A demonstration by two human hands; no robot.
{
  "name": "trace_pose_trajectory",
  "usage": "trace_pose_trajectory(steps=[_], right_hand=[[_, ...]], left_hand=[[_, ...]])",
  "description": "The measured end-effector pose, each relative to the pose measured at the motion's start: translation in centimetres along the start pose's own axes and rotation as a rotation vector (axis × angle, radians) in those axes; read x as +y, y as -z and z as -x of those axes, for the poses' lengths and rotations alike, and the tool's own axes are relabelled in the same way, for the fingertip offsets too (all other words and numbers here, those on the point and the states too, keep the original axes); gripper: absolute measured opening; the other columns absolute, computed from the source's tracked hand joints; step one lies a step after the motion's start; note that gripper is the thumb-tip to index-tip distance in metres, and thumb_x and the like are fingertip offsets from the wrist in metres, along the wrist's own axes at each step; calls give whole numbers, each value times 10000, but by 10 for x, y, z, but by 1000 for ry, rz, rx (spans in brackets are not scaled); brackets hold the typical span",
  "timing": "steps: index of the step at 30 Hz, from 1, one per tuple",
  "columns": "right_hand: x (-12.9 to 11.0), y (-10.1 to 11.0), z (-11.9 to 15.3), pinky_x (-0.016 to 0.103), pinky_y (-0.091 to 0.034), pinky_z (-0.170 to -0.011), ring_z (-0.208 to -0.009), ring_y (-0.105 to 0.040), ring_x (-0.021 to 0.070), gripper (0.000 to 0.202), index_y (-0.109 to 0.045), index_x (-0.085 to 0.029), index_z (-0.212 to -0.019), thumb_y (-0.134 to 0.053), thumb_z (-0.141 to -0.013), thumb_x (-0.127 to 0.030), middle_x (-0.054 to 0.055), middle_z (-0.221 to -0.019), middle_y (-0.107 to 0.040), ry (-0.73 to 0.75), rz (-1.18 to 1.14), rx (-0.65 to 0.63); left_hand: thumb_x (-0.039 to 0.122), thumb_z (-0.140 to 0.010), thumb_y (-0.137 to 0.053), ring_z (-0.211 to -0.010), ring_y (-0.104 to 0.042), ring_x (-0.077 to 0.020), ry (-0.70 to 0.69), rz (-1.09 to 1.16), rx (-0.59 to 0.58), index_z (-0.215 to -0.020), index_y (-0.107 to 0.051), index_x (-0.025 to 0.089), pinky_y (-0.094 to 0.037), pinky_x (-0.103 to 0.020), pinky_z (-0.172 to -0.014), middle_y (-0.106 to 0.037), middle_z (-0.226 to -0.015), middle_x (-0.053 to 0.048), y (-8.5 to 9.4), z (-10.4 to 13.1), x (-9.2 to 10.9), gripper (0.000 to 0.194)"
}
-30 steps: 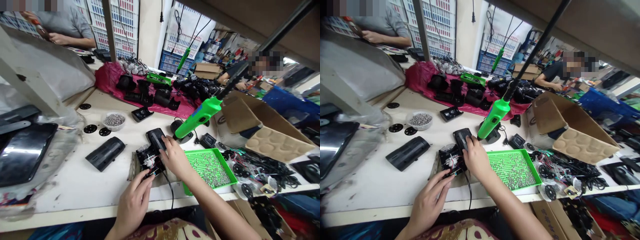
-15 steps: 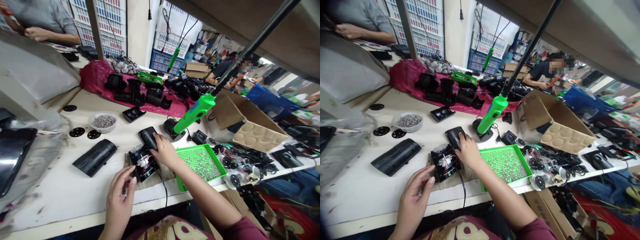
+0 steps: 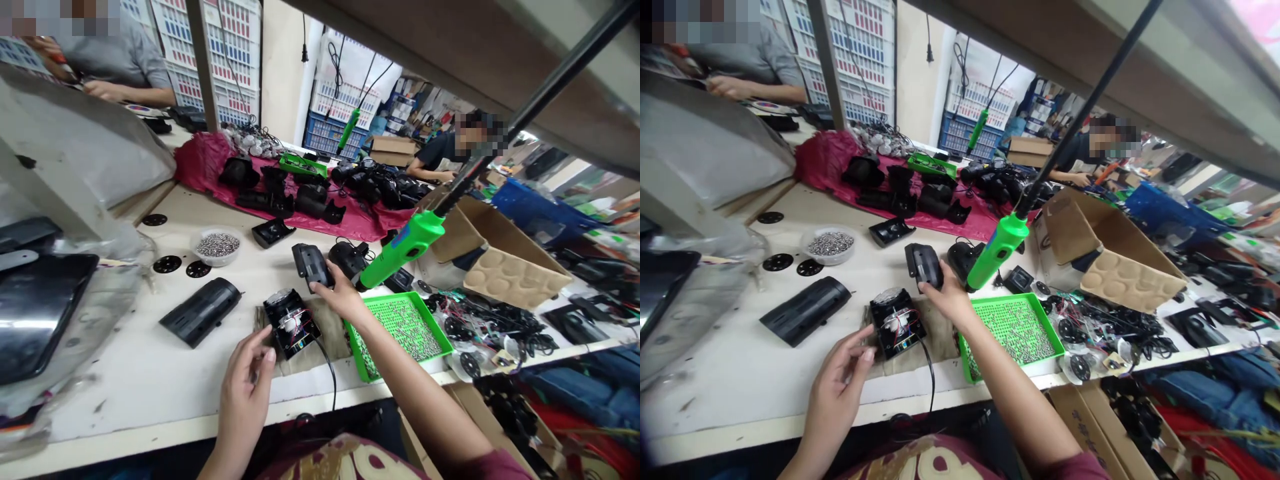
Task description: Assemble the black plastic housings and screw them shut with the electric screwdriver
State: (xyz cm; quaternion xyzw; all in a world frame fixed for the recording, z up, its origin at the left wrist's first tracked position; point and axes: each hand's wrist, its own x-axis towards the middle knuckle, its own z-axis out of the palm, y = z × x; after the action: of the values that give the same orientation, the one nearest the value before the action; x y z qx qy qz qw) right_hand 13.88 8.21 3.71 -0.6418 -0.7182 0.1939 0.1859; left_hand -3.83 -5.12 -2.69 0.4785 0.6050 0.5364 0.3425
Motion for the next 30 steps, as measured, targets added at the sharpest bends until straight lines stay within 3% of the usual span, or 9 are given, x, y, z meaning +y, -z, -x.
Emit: trace_pose_trajectory(steps=[5, 11, 22, 30], right_hand=[[-22, 20, 46, 479, -497, -981, -1244, -576, 331, 733, -353, -129, -1466, -612, -845, -419, 195, -1377, -570, 72, -67, 46], [-33, 24, 89, 514, -514, -968, -1261, -557, 360, 713, -352, -93, -1462, -590, -862, -394, 231, -1394, -540, 188, 25, 129], [-39, -10, 96, 523, -547, -953, -1237, -572, 385, 686, -396, 37, -1404, -589, -859, -332, 287, -1360, -546, 351, 259, 168], [-39, -18, 93, 510, -574, -916, -1172, -620, 394, 689, -428, 56, -1376, -639, -829, -305, 291, -1318, -581, 341, 273, 124]], left_hand=[[512, -868, -582, -1111, -624, -241, 172, 248, 7, -1253, -576, 238, -542, -382, -901, -615, -1291, -112, -1, -2, 6, 473], [504, -926, -504, -1346, -444, -230, 233, 440, -22, -1364, -470, 309, -373, -412, -1113, -455, -1493, -53, -3, 5, 24, 481], [520, -937, -462, -1408, -351, -227, 314, 595, -42, -1418, -412, 357, -309, -386, -1147, -375, -1553, -18, -9, 15, 24, 510], [496, -948, -455, -1413, -339, -193, 280, 570, -48, -1411, -424, 385, -313, -337, -1141, -380, -1551, 4, -11, 17, 20, 477]])
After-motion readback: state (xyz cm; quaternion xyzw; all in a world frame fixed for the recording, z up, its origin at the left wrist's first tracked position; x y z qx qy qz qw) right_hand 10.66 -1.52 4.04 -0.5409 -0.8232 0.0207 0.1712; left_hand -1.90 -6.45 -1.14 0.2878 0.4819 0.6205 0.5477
